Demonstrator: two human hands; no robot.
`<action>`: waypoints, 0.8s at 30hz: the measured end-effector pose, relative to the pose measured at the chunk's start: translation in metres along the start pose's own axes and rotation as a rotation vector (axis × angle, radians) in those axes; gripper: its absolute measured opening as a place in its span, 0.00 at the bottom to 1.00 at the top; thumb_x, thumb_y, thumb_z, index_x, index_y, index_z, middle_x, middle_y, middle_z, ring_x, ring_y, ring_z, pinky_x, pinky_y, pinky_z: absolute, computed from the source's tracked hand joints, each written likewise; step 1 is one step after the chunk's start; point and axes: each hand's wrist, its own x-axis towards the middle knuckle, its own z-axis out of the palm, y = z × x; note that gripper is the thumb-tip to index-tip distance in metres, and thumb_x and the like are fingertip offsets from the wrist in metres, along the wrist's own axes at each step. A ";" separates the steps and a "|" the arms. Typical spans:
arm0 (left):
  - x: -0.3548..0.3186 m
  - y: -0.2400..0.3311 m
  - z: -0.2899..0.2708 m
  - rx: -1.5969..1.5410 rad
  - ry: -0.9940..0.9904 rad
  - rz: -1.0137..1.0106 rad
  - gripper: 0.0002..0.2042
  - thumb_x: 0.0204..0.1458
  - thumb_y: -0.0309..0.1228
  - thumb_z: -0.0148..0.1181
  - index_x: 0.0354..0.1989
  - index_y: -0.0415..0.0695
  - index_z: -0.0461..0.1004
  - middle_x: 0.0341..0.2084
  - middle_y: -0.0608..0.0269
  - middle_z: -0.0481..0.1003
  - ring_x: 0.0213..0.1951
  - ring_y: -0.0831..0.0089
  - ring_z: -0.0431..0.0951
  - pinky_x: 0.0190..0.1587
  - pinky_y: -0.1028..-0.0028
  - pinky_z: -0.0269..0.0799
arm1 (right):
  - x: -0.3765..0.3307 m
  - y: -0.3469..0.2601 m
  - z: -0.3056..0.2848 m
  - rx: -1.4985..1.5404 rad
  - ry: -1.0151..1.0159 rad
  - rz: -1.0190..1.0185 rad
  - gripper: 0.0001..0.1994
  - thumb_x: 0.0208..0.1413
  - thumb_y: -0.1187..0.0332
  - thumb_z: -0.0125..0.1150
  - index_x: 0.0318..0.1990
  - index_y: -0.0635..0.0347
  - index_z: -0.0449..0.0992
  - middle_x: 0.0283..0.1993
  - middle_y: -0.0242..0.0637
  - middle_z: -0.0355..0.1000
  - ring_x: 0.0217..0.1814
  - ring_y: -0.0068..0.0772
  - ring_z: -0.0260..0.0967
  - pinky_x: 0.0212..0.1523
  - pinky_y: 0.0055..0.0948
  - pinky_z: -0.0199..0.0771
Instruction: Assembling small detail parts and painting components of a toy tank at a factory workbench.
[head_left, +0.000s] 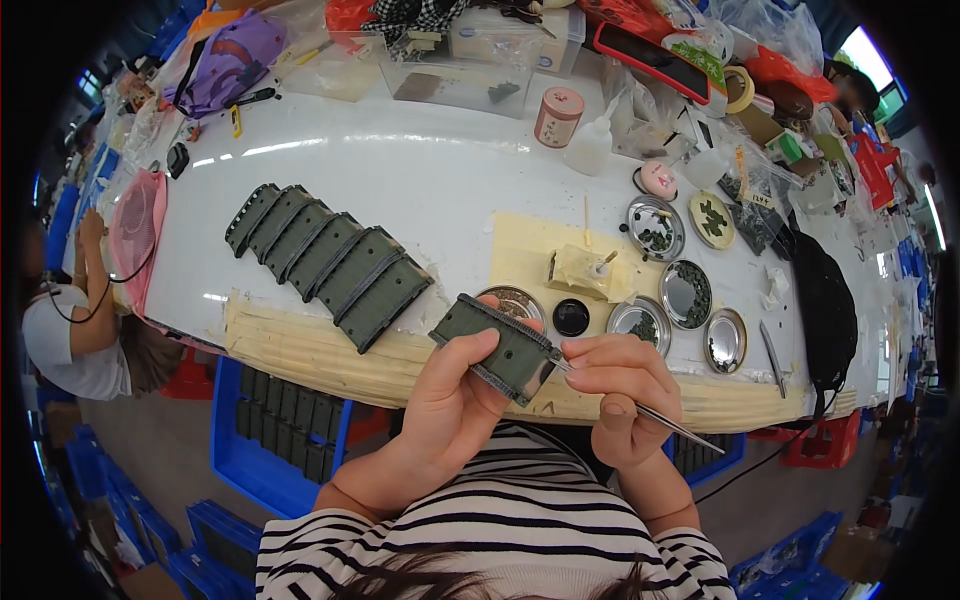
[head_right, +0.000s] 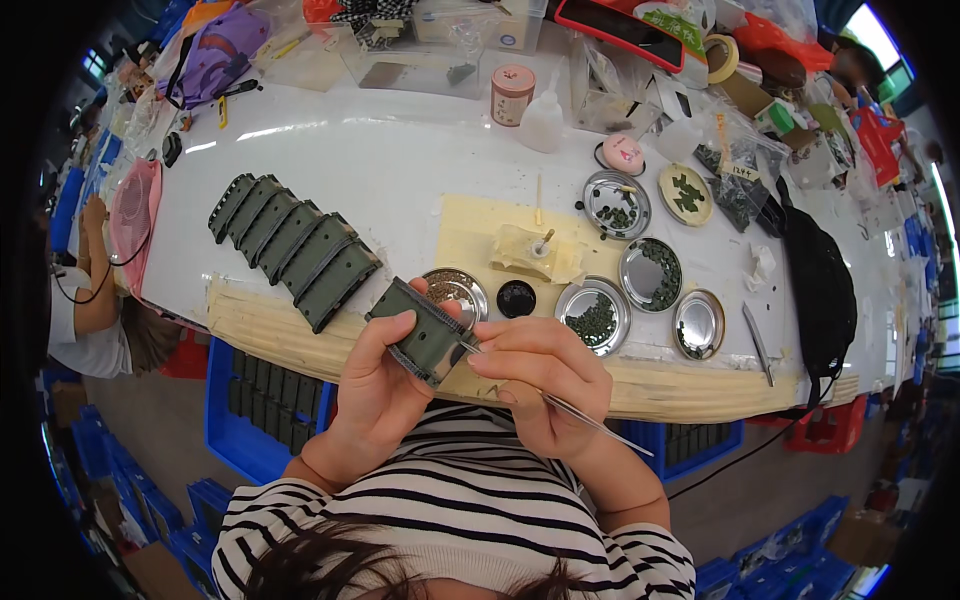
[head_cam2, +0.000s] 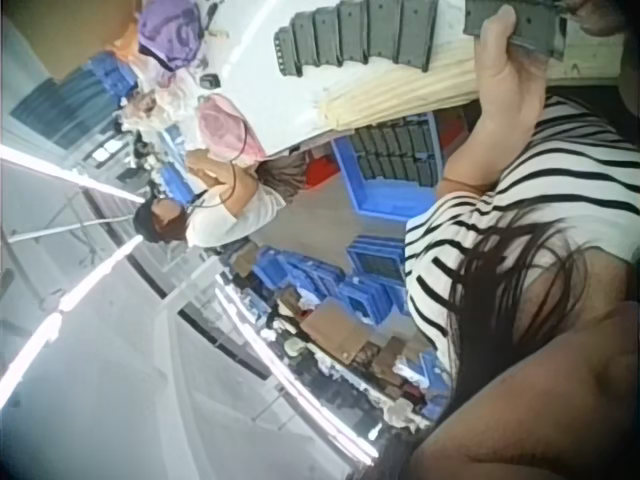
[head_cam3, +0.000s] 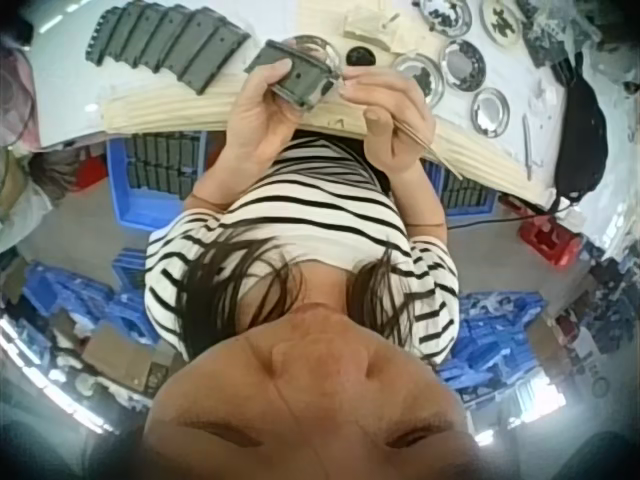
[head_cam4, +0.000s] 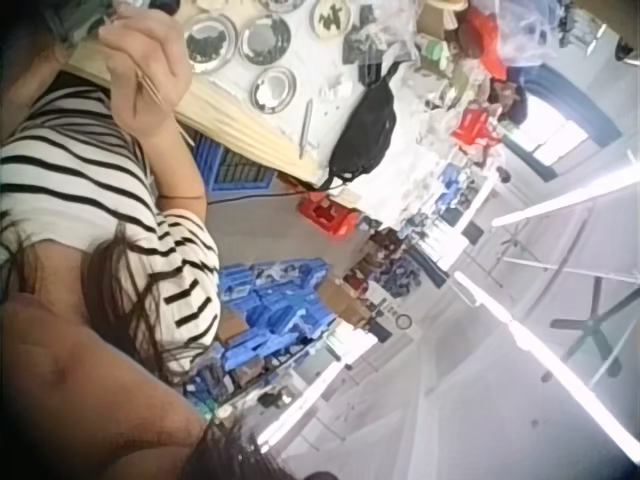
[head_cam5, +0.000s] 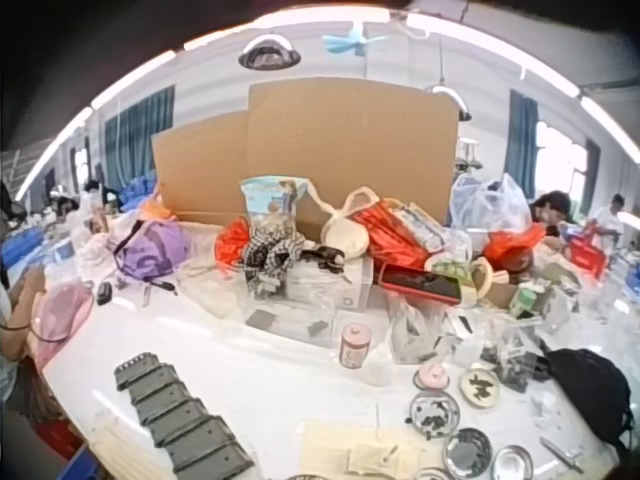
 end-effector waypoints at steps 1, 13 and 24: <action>0.000 0.000 0.001 0.001 0.001 -0.003 0.15 0.58 0.28 0.51 0.54 0.48 0.63 0.48 0.52 0.73 0.50 0.67 0.75 0.53 0.66 0.73 | 0.000 -0.001 0.000 -0.003 -0.002 0.001 0.07 0.54 0.77 0.54 0.37 0.67 0.78 0.37 0.45 0.74 0.42 0.43 0.76 0.41 0.33 0.76; 0.002 0.002 0.001 0.025 -0.030 -0.046 0.15 0.57 0.28 0.52 0.54 0.48 0.64 0.47 0.50 0.73 0.49 0.65 0.75 0.52 0.64 0.73 | -0.002 0.001 -0.003 -0.053 -0.020 -0.073 0.08 0.51 0.78 0.55 0.37 0.68 0.78 0.37 0.46 0.75 0.41 0.43 0.77 0.38 0.32 0.77; 0.022 0.013 -0.001 -0.006 -0.206 -0.157 0.23 0.59 0.36 0.53 0.61 0.44 0.61 0.41 0.52 0.75 0.47 0.66 0.76 0.51 0.65 0.74 | -0.003 -0.011 -0.003 0.024 -0.038 -0.043 0.20 0.57 0.57 0.61 0.45 0.68 0.76 0.42 0.44 0.72 0.48 0.47 0.76 0.45 0.33 0.78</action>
